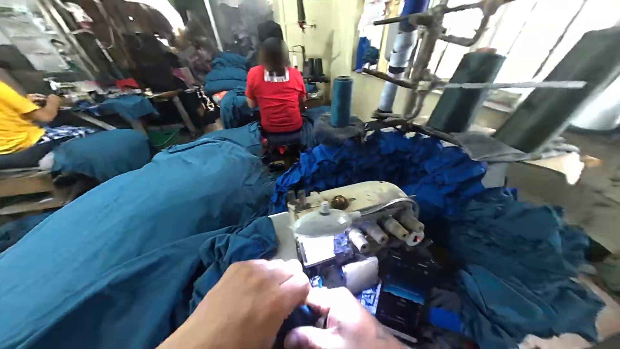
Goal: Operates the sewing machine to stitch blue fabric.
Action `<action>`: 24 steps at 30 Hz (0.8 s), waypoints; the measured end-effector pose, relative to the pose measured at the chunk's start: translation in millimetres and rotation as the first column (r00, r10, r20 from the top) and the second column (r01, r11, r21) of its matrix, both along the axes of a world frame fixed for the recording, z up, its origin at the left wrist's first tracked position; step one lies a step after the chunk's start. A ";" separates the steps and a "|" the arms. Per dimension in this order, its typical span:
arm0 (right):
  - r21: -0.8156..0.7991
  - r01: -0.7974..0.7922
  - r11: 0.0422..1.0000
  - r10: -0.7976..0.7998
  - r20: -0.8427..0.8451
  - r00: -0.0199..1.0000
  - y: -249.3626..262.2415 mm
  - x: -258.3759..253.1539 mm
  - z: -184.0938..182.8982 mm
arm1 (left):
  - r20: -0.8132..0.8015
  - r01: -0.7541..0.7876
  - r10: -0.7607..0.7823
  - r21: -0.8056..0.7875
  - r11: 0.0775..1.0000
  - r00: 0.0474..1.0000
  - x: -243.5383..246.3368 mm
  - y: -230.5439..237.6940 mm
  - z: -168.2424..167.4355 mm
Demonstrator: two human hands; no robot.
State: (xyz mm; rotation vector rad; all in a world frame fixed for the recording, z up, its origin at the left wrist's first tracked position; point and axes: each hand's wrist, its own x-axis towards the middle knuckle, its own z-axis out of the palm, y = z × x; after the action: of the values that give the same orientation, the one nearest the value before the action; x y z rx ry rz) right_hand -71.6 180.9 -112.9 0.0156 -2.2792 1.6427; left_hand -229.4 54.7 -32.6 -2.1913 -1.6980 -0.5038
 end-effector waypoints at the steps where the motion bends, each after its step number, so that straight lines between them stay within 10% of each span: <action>1: 0.007 0.013 1.000 -0.013 -0.025 1.000 -1.8 1.5 1.5 | 0.077 0.014 -0.014 -0.004 1.000 0.997 7.4 1.8 3.6; 7: -0.658 0.167 0.734 -0.114 0.123 0.986 -1.2 30.6 5.7 | 0.276 -0.271 0.337 -0.251 0.929 0.900 -8.3 -50.8 -52.7; 14: -0.735 0.195 0.650 -0.212 0.071 0.975 -37.7 13.5 -8.9 | -0.020 -0.388 0.389 0.040 0.921 0.921 -39.6 -38.0 -42.0; 24: -0.585 0.219 0.781 -0.237 0.046 0.970 -22.6 13.9 -17.5 | -0.020 0.074 -0.075 -0.027 0.997 0.997 -10.4 -2.2 -40.8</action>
State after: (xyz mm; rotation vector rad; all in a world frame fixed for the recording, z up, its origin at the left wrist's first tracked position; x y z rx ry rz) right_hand -57.7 158.3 -130.4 -0.3662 -1.5754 2.1099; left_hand -239.8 52.5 -73.4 -2.2772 -1.6262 -0.4779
